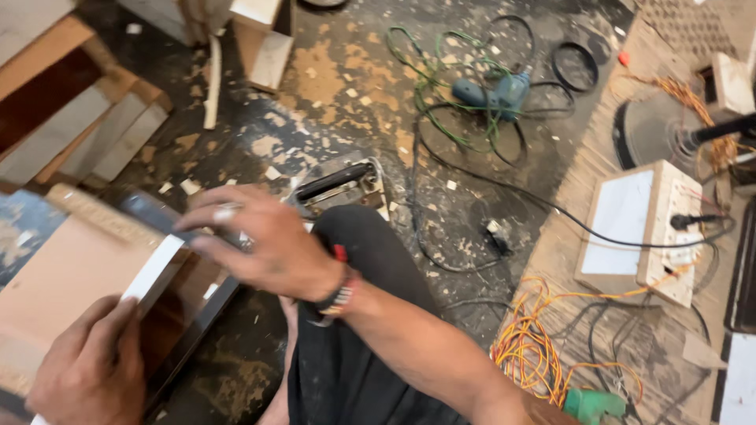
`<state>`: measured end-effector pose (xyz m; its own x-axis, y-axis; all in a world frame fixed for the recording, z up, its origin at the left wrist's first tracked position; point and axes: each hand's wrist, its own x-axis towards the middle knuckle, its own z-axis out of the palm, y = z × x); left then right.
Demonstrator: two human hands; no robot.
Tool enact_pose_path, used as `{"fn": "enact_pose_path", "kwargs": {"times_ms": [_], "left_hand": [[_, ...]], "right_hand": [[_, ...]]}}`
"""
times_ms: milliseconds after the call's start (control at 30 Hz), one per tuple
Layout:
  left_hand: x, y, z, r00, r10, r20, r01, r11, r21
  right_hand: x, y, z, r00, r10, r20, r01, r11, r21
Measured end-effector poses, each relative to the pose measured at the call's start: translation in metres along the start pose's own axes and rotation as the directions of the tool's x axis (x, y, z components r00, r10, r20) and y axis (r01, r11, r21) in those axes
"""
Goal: The person sits on the floor and applies white edge banding to the edges of small wooden boxes. They use a staple gun to secure the banding along the edges, then press it down by hand to ensure adhesion.
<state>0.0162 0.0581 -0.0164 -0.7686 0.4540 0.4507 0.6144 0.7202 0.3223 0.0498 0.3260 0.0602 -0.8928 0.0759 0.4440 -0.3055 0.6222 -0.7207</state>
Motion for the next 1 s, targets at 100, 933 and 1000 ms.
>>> {"fn": "enact_pose_path", "kwargs": {"times_ms": [100, 933, 1000], "left_hand": [[-0.003, -0.014, 0.008, 0.994, 0.031, 0.108, -0.037, 0.998, 0.06], [0.009, 0.022, -0.002, 0.992, -0.125, -0.005, 0.124, 0.991, -0.051], [0.014, 0.026, -0.006, 0.991, -0.132, 0.005, 0.132, 0.99, -0.055]], "right_hand": [[-0.037, 0.013, -0.065, 0.981, 0.125, -0.151, -0.107, 0.987, 0.124], [-0.168, 0.152, -0.225, 0.877, 0.458, -0.147, -0.429, 0.605, -0.671], [-0.129, 0.143, -0.216, 0.954, 0.287, -0.09, -0.275, 0.71, -0.648]]}}
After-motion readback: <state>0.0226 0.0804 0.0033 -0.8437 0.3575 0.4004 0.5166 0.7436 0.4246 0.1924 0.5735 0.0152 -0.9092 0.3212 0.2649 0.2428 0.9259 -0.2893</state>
